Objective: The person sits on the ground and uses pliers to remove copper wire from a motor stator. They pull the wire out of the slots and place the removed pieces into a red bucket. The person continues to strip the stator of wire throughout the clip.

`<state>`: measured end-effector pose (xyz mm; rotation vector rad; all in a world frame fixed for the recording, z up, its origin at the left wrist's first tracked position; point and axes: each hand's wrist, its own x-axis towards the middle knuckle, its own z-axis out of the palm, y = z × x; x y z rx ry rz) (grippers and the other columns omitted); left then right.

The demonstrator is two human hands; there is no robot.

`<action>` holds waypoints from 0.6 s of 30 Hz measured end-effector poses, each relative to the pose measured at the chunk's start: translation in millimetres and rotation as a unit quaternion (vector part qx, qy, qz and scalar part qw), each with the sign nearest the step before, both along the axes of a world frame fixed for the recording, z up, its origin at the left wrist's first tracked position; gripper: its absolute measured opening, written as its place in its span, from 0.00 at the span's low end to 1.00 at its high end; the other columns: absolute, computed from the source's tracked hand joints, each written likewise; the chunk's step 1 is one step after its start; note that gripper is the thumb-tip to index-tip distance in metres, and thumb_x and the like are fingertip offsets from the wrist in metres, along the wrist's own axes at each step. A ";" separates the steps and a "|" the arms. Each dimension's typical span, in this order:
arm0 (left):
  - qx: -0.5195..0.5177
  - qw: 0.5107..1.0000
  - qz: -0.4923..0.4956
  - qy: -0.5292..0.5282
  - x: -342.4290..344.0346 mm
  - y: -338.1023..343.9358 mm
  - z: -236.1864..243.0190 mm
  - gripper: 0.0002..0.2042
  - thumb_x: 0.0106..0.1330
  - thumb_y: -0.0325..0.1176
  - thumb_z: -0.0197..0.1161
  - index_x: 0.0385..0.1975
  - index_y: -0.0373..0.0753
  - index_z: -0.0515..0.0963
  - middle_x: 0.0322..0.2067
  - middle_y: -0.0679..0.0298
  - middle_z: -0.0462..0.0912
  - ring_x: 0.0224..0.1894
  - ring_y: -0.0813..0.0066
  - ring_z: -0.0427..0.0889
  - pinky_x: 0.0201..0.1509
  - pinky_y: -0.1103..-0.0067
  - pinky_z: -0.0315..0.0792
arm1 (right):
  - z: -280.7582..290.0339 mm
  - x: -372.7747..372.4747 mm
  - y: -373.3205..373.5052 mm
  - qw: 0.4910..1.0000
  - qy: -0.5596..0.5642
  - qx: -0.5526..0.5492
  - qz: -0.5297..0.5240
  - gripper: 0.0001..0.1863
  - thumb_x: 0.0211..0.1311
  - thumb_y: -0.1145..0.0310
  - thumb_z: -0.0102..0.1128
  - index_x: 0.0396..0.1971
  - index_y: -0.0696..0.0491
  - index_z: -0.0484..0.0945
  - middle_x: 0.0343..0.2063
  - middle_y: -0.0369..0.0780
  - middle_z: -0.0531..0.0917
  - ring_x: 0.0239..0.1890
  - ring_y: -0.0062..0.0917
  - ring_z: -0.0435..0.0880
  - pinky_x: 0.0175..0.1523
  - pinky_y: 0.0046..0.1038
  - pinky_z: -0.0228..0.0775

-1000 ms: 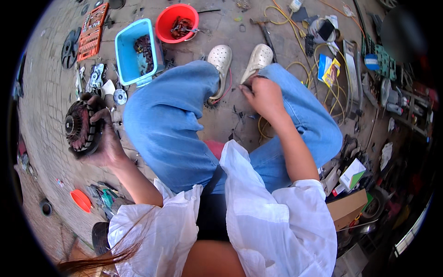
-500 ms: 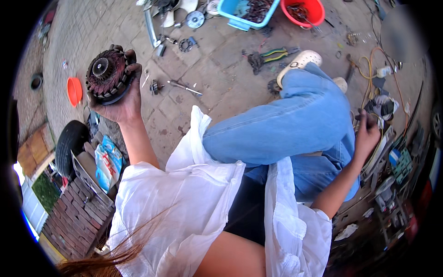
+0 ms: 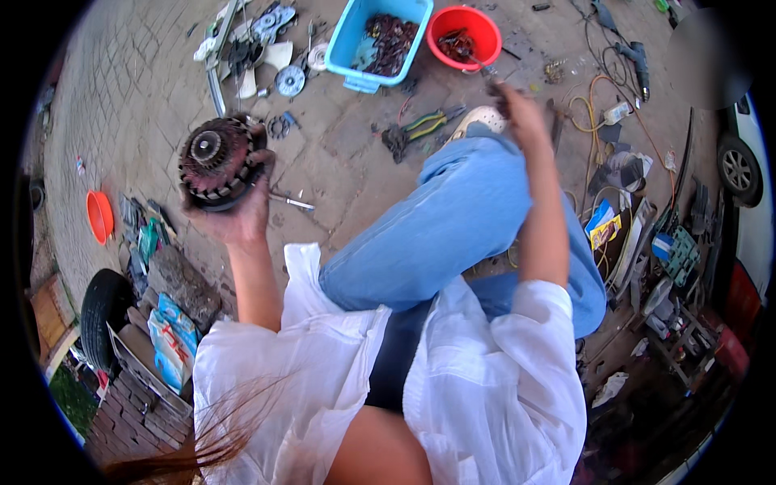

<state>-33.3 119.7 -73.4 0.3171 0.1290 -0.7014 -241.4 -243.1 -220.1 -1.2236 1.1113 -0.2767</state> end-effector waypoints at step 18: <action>0.165 0.943 -0.191 -0.215 -38.9 -213.4 15.5 0.54 0.34 0.47 0.72 0.66 0.38 0.52 0.61 0.51 0.60 0.59 0.43 0.66 0.53 0.54 0.73 | -298.6 50.7 44.4 0.857 0.328 -0.067 0.391 0.28 0.45 0.47 0.60 0.41 0.54 0.81 0.45 0.50 0.79 0.49 0.41 0.78 0.53 0.36 0.70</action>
